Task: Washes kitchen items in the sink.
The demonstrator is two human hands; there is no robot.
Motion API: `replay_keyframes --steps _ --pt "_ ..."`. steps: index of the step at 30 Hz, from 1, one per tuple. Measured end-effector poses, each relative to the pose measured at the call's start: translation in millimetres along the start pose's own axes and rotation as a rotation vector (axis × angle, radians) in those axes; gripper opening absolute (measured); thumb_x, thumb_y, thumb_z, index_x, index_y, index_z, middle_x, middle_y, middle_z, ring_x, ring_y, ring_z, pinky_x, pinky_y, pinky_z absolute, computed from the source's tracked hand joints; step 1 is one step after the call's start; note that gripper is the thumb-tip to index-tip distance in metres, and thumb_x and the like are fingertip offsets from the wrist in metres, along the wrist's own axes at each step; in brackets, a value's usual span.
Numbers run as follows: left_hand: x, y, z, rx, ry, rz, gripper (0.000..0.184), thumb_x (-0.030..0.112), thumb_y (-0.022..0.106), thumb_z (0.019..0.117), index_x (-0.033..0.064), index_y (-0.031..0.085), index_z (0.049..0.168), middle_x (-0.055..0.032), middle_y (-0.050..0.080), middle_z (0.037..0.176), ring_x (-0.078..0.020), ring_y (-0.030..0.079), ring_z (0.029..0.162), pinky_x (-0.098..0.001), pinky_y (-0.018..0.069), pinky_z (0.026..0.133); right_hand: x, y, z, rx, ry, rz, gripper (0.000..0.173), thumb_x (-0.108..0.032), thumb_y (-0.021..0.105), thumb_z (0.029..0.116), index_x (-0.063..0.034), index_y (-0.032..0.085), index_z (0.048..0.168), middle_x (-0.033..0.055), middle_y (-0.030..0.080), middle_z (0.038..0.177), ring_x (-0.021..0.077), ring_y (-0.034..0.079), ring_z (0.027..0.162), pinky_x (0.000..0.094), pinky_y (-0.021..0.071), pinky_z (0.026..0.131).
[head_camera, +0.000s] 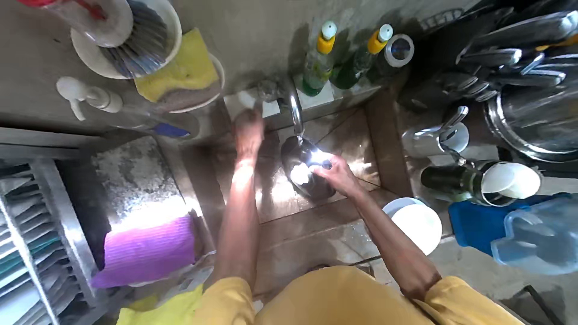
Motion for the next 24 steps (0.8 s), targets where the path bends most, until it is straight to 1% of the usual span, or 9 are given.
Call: replay_keyframes --steps 2,5,9,12,13,15,18,22,24 --pt "24.4 -7.7 34.6 0.026 0.018 0.024 0.068 0.062 0.036 0.1047 0.0028 0.070 0.113 -0.0169 0.071 0.096 -0.0292 0.069 0.079 -0.0534 0.0571 0.077 -6.8 -3.5 -7.5 -0.028 -0.145 -0.155 0.020 -0.024 0.074 0.0929 -0.0083 0.071 0.103 0.0054 0.069 0.081 0.0150 0.067 0.070 0.0395 0.0582 0.066" --pt "44.9 -10.3 67.1 -0.058 0.027 0.161 0.059 0.063 0.044 0.1024 0.0133 0.068 0.123 -0.0114 0.070 0.097 -0.0229 0.067 0.072 -0.0473 0.0576 0.071 -17.5 -14.6 -32.6 -0.044 -0.229 -0.431 0.028 -0.038 0.072 0.0935 -0.0102 0.069 0.092 0.0027 0.064 0.073 0.0162 0.063 0.065 0.0412 0.0542 0.063" --pt "41.0 -11.5 76.0 -0.152 -0.062 0.040 0.043 0.058 0.059 0.0969 0.0196 0.070 0.114 0.0011 0.063 0.080 -0.0076 0.053 0.055 -0.0265 0.0476 0.053 -20.9 -46.4 -69.2 0.041 -0.249 -0.502 0.027 -0.034 0.071 0.0959 -0.0077 0.071 0.101 0.0057 0.068 0.093 0.0185 0.066 0.079 0.0424 0.0579 0.073" --pt "33.9 -12.6 76.3 -0.279 -0.152 -0.232 0.028 0.048 0.062 0.0978 0.0219 0.069 0.106 0.0074 0.060 0.070 -0.0020 0.048 0.048 -0.0178 0.0395 0.043 -22.0 -76.7 -100.1 0.273 -0.251 -0.383 0.029 -0.026 0.074 0.0935 -0.0067 0.070 0.115 0.0063 0.071 0.090 0.0148 0.067 0.074 0.0382 0.0590 0.068" --pt "33.7 -14.6 73.0 -0.304 -0.166 -0.246 0.028 0.046 0.063 0.0984 0.0235 0.071 0.114 0.0065 0.066 0.076 -0.0024 0.050 0.050 -0.0180 0.0407 0.045 -23.6 -88.2 -112.0 0.386 -0.255 -0.301 0.033 -0.024 0.076 0.0919 -0.0058 0.069 0.119 0.0057 0.071 0.089 0.0120 0.066 0.071 0.0346 0.0582 0.066" --pt "35.4 -20.7 60.6 -0.305 -0.124 -0.210 0.031 0.043 0.064 0.0996 0.0235 0.066 0.123 0.0067 0.072 0.088 -0.0006 0.054 0.055 -0.0169 0.0438 0.050 -28.4 -108.2 -133.1 0.550 -0.306 -0.036 0.039 -0.021 0.077 0.0907 -0.0075 0.066 0.126 0.0017 0.070 0.103 0.0085 0.068 0.086 0.0319 0.0605 0.079" --pt "21.9 -10.7 57.2 -0.171 -0.091 -0.208 0.037 0.044 0.065 0.0991 0.0175 0.060 0.125 0.0044 0.059 0.090 -0.0015 0.046 0.057 -0.0184 0.0432 0.052 -31.1 -112.4 -142.9 0.610 -0.387 0.414 0.043 -0.020 0.072 0.0944 -0.0149 0.058 0.135 -0.0001 0.068 0.121 0.0145 0.067 0.108 0.0394 0.0585 0.094" --pt "9.2 11.9 25.7 0.016 0.043 -0.175 0.049 0.041 0.053 0.1051 0.0053 0.057 0.139 -0.0165 0.066 0.123 -0.0227 0.067 0.092 -0.0455 0.0573 0.084 26.7 -76.5 -109.8 0.609 -0.038 0.552 0.041 -0.021 0.066 0.0997 -0.0148 0.057 0.139 0.0056 0.069 0.118 0.0158 0.068 0.098 0.0384 0.0600 0.083" --pt "-6.3 33.6 -16.2 0.059 -0.004 -0.331 0.045 0.036 0.050 0.1063 0.0032 0.060 0.135 -0.0139 0.070 0.115 -0.0189 0.068 0.082 -0.0395 0.0589 0.075 47.2 -68.4 -96.5 0.606 0.080 0.666 0.040 -0.022 0.065 0.0998 -0.0104 0.058 0.138 0.0091 0.069 0.119 0.0191 0.068 0.102 0.0420 0.0592 0.088"
Point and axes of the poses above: each hand's wrist, its own z-axis towards the middle knuckle, its own y-axis out of the palm, x = y × z, the point moved 3 cm from there along z, towards the middle knuckle
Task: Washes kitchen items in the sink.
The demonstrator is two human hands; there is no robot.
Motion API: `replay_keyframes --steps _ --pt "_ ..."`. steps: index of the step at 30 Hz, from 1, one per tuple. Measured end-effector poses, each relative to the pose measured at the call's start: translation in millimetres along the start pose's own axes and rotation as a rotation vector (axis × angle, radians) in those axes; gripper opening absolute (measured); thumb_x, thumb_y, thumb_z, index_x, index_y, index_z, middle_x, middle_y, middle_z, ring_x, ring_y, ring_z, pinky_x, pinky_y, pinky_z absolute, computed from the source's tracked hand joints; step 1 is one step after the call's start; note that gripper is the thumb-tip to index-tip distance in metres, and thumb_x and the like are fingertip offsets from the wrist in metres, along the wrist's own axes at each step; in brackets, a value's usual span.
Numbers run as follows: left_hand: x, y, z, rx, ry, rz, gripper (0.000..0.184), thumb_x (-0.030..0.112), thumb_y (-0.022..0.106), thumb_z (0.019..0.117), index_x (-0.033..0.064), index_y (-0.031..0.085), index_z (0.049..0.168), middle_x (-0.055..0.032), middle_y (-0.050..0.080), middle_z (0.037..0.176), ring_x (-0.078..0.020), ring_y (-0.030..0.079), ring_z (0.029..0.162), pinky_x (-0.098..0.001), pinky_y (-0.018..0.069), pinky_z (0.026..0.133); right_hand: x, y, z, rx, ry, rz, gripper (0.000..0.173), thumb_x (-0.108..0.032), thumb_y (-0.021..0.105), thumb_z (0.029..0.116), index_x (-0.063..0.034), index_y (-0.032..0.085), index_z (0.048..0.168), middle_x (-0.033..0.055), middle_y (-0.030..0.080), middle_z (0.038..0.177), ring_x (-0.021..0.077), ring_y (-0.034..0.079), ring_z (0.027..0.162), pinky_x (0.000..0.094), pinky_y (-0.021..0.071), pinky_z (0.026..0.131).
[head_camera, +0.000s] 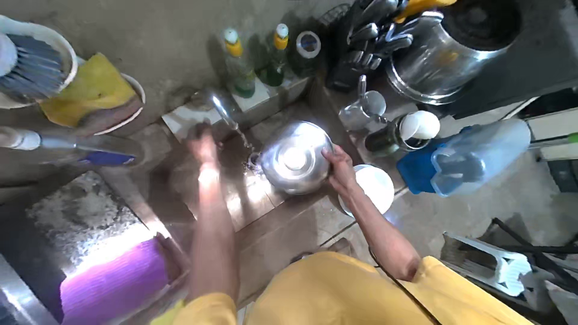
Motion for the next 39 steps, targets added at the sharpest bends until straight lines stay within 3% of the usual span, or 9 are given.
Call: replay_keyframes --steps 2,5,9,13,19,24,29,33,39 --pt "-36.7 8.2 -58.1 -0.094 -0.148 -0.254 0.044 0.042 0.046 0.1089 0.0083 0.059 0.134 -0.0070 0.068 0.111 -0.0134 0.065 0.077 -0.0315 0.0575 0.066 11.1 0.6 0.1 0.005 0.018 0.132 0.038 -0.014 0.062 0.0996 -0.0034 0.058 0.136 0.0131 0.070 0.114 0.0223 0.070 0.100 0.0439 0.0599 0.089" --pt "-66.0 14.1 -127.3 -0.429 -0.231 -0.603 0.049 0.046 0.032 0.1081 0.0125 0.060 0.131 -0.0056 0.070 0.119 -0.0206 0.068 0.102 -0.0432 0.0582 0.085 12.5 0.3 -0.7 -0.069 0.007 0.248 0.037 -0.014 0.059 0.1024 -0.0026 0.056 0.137 0.0152 0.069 0.116 0.0244 0.069 0.104 0.0457 0.0591 0.092" --pt "-54.7 6.5 -162.2 -0.637 -0.037 -0.700 0.029 0.016 0.060 0.0938 0.0086 0.064 0.122 -0.0048 0.072 0.106 -0.0164 0.070 0.095 -0.0383 0.0605 0.085 9.9 1.5 0.1 -0.115 0.001 0.148 0.041 -0.018 0.059 0.1030 -0.0067 0.054 0.142 0.0130 0.068 0.119 0.0220 0.069 0.103 0.0424 0.0597 0.089" --pt "-14.5 -1.0 -191.5 -0.596 0.176 -0.601 0.026 0.005 0.069 0.0904 0.0089 0.065 0.116 -0.0014 0.074 0.102 -0.0121 0.071 0.093 -0.0336 0.0598 0.086 -6.5 -2.0 0.4 -0.091 -0.342 -0.421 0.056 -0.039 0.064 0.0986 -0.0112 0.056 0.146 0.0145 0.053 0.146 0.0251 0.058 0.126 0.0448 0.0522 0.103" --pt "1.4 11.4 -222.7 -0.519 0.364 -0.352 0.038 0.013 0.074 0.0870 0.0039 0.066 0.122 -0.0045 0.073 0.107 -0.0143 0.071 0.095 -0.0363 0.0613 0.087 -31.9 19.7 -36.9 -0.268 -0.663 -0.621 0.051 -0.021 0.079 0.0892 -0.0107 0.064 0.137 0.0180 0.060 0.131 0.0276 0.065 0.110 0.0466 0.0589 0.091" --pt "-15.9 -7.4 -234.3 -0.661 0.453 -0.310 0.033 0.019 0.061 0.1013 0.0012 0.065 0.128 -0.0093 0.077 0.106 -0.0222 0.075 0.093 -0.0394 0.0623 0.087 -125.5 -4.8 -71.0 -0.306 -0.961 -0.534 0.045 -0.011 0.083 0.0793 -0.0058 0.073 0.123 0.0136 0.066 0.117 0.0199 0.066 0.101 0.0366 0.0601 0.084" --pt "-66.3 -27.6 -243.8 -0.385 0.173 -0.145 0.042 0.012 0.055 0.1013 -0.0018 0.053 0.141 -0.0136 0.075 0.113 -0.0202 0.074 0.089 -0.0349 0.0616 0.077 -292.1 -106.6 -50.7 0.195 -1.275 -0.727 0.044 -0.016 0.078 0.0809 -0.0035 0.074 0.122 0.0189 0.068 0.114 0.0205 0.067 0.093 0.0331 0.0574 0.078" --pt "-89.2 -32.9 -268.5 -0.217 -0.007 -0.190 0.036 0.009 0.053 0.1030 -0.0013 0.055 0.138 -0.0133 0.075 0.110 -0.0185 0.074 0.084 -0.0329 0.0610 0.072 -367.1 -178.2 52.4 0.353 -0.946 -1.057 0.049 -0.028 0.075 0.0805 -0.0146 0.073 0.127 0.0167 0.067 0.122 0.0289 0.064 0.111 0.0473 0.0515 0.096" --pt "-116.3 -32.2 -305.5 -0.154 -0.046 -0.149 0.036 0.013 0.053 0.1036 -0.0018 0.055 0.136 -0.0129 0.074 0.110 -0.0186 0.073 0.084 -0.0347 0.0615 0.075 -347.1 -192.9 143.5 0.149 -0.728 -1.138 0.046 -0.025 0.078 0.0817 -0.0079 0.073 0.124 0.0199 0.069 0.121 0.0351 0.065 0.114 0.0560 0.0503 0.100"
Point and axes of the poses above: each hand's wrist, its own z-axis towards the middle knuckle, its own y-axis out of the palm, x = y × z, the point moved 3 cm from there along z, towards the middle knuckle
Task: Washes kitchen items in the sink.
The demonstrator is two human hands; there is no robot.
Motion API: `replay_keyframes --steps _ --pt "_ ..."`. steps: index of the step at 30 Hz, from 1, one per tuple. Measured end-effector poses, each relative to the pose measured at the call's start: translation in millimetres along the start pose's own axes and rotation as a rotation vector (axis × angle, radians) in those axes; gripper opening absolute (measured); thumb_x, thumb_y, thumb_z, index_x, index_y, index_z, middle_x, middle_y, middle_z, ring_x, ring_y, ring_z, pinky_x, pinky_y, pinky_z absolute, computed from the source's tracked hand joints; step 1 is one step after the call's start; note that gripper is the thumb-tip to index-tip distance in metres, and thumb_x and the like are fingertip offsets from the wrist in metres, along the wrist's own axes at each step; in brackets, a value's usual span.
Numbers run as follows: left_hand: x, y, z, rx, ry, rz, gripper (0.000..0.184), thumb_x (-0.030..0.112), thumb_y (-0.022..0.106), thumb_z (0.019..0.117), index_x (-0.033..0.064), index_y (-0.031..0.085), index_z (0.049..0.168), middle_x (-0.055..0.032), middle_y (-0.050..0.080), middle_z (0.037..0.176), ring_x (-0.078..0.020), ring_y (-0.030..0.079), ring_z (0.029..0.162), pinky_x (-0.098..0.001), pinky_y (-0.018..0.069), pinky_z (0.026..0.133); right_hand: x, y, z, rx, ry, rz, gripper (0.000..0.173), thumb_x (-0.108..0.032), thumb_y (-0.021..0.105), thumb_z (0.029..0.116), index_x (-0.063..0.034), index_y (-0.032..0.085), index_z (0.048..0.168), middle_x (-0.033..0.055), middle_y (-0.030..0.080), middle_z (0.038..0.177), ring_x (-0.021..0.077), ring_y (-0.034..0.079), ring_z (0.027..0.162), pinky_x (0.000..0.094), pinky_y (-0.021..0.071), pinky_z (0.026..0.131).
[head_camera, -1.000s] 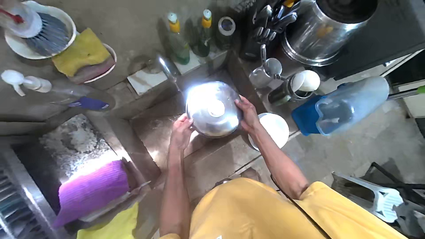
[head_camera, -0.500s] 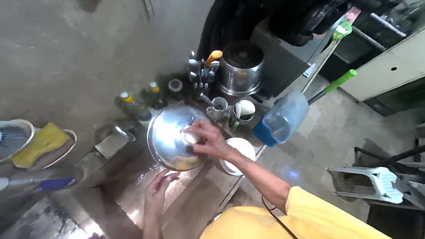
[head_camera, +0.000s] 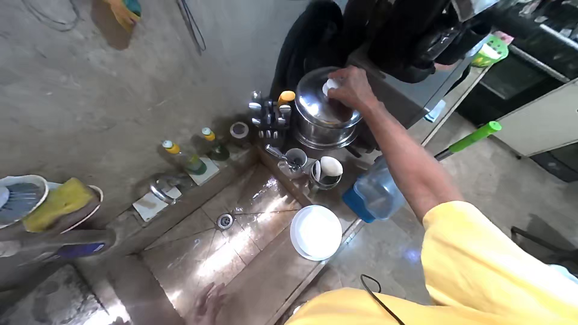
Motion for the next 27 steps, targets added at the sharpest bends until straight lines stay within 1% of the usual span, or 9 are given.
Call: replay_keyframes --steps 8,10,12,14,17,22,24,26,27 --pt "10.5 -8.6 -18.1 0.096 0.024 0.009 0.037 0.015 0.059 0.1025 -0.0031 0.057 0.134 -0.0149 0.073 0.115 -0.0232 0.074 0.090 -0.0383 0.0626 0.077 0.8 0.0 7.9 -0.186 0.155 -0.232 0.068 -0.048 0.079 0.0806 -0.0139 0.063 0.137 0.0231 0.061 0.135 0.0456 0.058 0.124 0.0718 0.0452 0.098" --pt "40.4 -5.0 -13.2 0.055 0.134 -0.007 0.036 0.012 0.058 0.1018 -0.0043 0.056 0.134 -0.0133 0.072 0.117 -0.0212 0.073 0.092 -0.0367 0.0621 0.078 -27.3 -14.8 -16.1 -0.126 0.084 -0.149 0.067 -0.049 0.076 0.0840 -0.0120 0.062 0.138 0.0188 0.062 0.136 0.0381 0.059 0.126 0.0632 0.0444 0.105" --pt "82.6 -1.5 -8.8 -0.034 0.297 -0.078 0.034 0.015 0.055 0.1020 -0.0005 0.058 0.132 -0.0090 0.070 0.119 -0.0202 0.071 0.098 -0.0373 0.0618 0.083 -78.1 -17.1 -59.0 -0.062 -0.075 0.130 0.054 -0.042 0.075 0.0885 -0.0090 0.066 0.131 0.0108 0.069 0.123 0.0236 0.067 0.108 0.0464 0.0542 0.096" --pt "127.5 -0.5 -5.7 -0.180 0.484 -0.221 0.029 0.023 0.054 0.1033 0.0097 0.061 0.128 -0.0044 0.071 0.118 -0.0210 0.071 0.103 -0.0401 0.0605 0.089 -142.3 5.4 -122.0 -0.184 -0.281 0.576 0.042 -0.024 0.076 0.0904 -0.0010 0.066 0.124 0.0100 0.071 0.111 0.0166 0.070 0.092 0.0361 0.0603 0.082" --pt "188.5 2.2 -12.3 -0.505 0.685 -0.419 0.034 0.042 0.066 0.0961 0.0220 0.069 0.123 -0.0002 0.072 0.115 -0.0198 0.070 0.104 -0.0414 0.0594 0.092 -233.3 38.3 -213.9 -0.527 -0.460 1.100 0.031 -0.007 0.073 0.0906 0.0066 0.067 0.118 0.0142 0.071 0.107 0.0177 0.070 0.093 0.0348 0.0618 0.082" --pt "222.6 17.5 -76.6 -1.160 0.804 -0.519 0.033 0.046 0.068 0.0952 0.0193 0.074 0.113 0.0036 0.075 0.102 -0.0103 0.071 0.092 -0.0291 0.0602 0.081 -309.0 37.8 -330.0 -1.007 -0.715 1.543 0.032 -0.008 0.073 0.0879 0.0118 0.067 0.112 0.0156 0.074 0.096 0.0162 0.073 0.080 0.0303 0.0625 0.073" --pt "190.9 28.6 -71.3 -1.179 0.594 -0.446 0.036 0.044 0.051 0.1051 0.0182 0.076 0.104 0.0031 0.076 0.096 -0.0082 0.073 0.087 -0.0266 0.0611 0.080 -291.1 83.2 -347.8 -1.152 -0.581 1.611 0.035 -0.024 0.068 0.0951 0.0064 0.070 0.113 0.0134 0.077 0.097 0.0174 0.075 0.078 0.0330 0.0643 0.074" --pt "133.1 37.8 -17.3 -0.711 0.306 -0.129 0.038 0.030 0.043 0.1058 0.0138 0.072 0.088 -0.0016 0.075 0.083 -0.0105 0.071 0.073 -0.0295 0.0607 0.068 -239.3 166.2 -357.5 -0.900 -0.022 1.380 0.036 -0.036 0.056 0.0999 -0.0038 0.071 0.102 0.0076 0.075 0.086 0.0153 0.072 0.072 0.0342 0.0616 0.067" --pt "100.6 31.6 18.1 -0.574 0.252 0.156 0.031 0.030 0.048 0.1079 0.0090 0.070 0.112 -0.0072 0.074 0.107 -0.0174 0.071 0.095 -0.0399 0.0600 0.085 -211.1 204.1 -368.9 -0.687 0.247 1.121 0.034 -0.035 0.059 0.1029 -0.0040 0.069 0.112 0.0100 0.072 0.095 0.0180 0.069 0.081 0.0395 0.0601 0.074"
Point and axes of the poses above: each hand's wrist, its own z-axis towards the middle knuckle, its own y-axis out of the palm, x = y × z, the point moved 3 cm from there along z, towards the middle knuckle
